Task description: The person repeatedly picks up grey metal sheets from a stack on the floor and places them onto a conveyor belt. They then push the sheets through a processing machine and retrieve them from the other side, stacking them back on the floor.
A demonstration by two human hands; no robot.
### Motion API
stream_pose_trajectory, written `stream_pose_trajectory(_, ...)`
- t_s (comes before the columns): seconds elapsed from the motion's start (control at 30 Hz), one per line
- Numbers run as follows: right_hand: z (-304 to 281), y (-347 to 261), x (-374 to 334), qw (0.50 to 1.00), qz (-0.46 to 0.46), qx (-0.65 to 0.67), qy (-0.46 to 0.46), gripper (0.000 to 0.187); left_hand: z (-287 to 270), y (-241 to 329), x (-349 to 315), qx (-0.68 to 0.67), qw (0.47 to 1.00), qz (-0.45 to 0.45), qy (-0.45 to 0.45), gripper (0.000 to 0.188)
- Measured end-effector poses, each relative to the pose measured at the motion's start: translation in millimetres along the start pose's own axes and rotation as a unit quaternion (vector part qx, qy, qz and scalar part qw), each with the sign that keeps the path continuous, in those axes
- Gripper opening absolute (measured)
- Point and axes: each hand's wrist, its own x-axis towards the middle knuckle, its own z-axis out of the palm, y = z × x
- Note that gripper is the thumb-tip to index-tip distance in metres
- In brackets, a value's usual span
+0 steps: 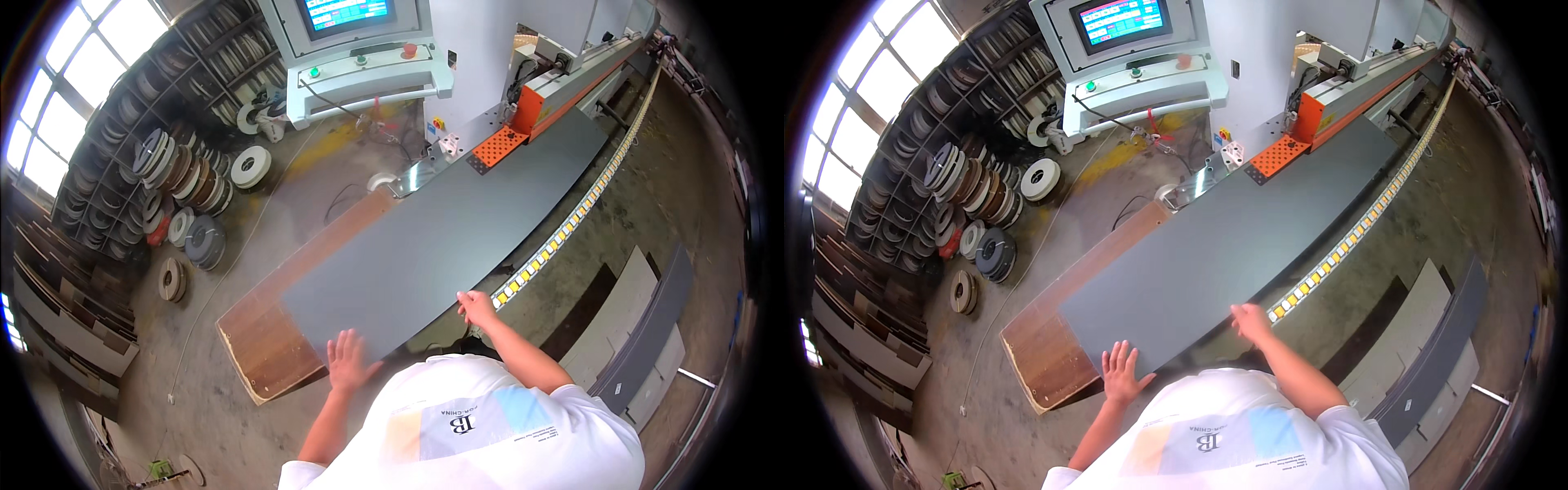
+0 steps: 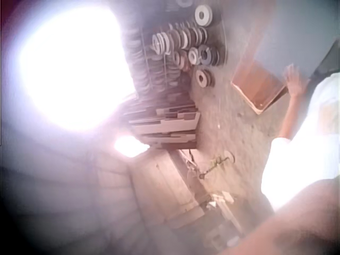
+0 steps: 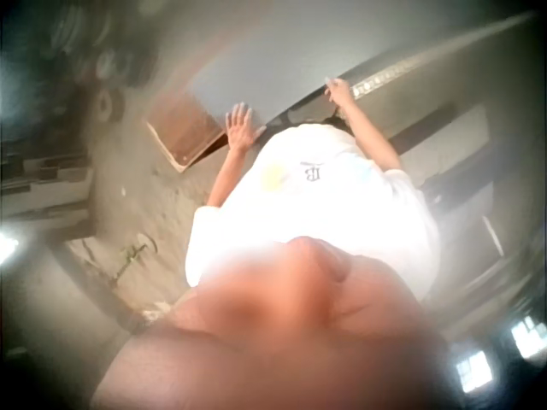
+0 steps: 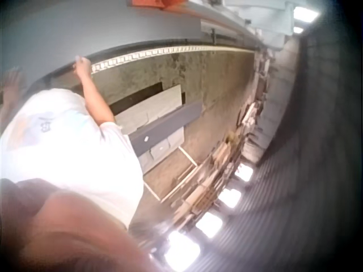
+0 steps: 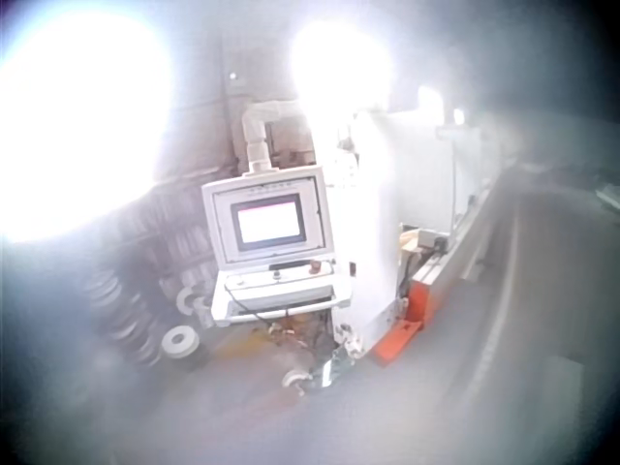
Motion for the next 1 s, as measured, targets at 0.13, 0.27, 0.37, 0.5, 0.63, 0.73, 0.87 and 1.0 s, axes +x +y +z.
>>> stream_pose_trajectory(0.13,-11,9,13,0.996,0.008,0.03,0.081,0.037,-6,26,26,-0.01,0.999,0.012,-0.029,0.08)
stream_pose_trajectory(0.27,-18,-2,-1,0.995,-0.02,0.024,0.099,0.035,0,47,48,-0.028,0.999,0.027,-0.006,0.074)
stream_pose_trajectory(0.37,-25,8,-19,0.993,-0.032,0.066,0.095,0.034,8,63,64,-0.052,0.996,0.055,0.042,0.07)
stream_pose_trajectory(0.5,-38,52,-52,0.987,-0.023,0.12,0.1,0.034,22,86,88,-0.067,0.994,0.075,0.049,0.068)
stream_pose_trajectory(0.63,-55,116,-97,0.987,0.03,0.064,0.142,0.034,27,112,109,-0.087,0.989,0.1,0.058,0.061)
stream_pose_trajectory(0.73,-60,167,-141,0.973,0.11,0.059,0.193,0.037,27,128,126,-0.086,0.988,0.12,0.054,0.055)
stream_pose_trajectory(0.87,-57,301,-207,0.932,0.202,0.131,0.27,0.036,36,153,153,-0.088,0.98,0.159,0.082,0.046)
stream_pose_trajectory(1.0,-36,356,-277,0.883,0.297,0.209,0.296,0.035,49,177,180,-0.078,0.979,0.17,0.075,0.046)
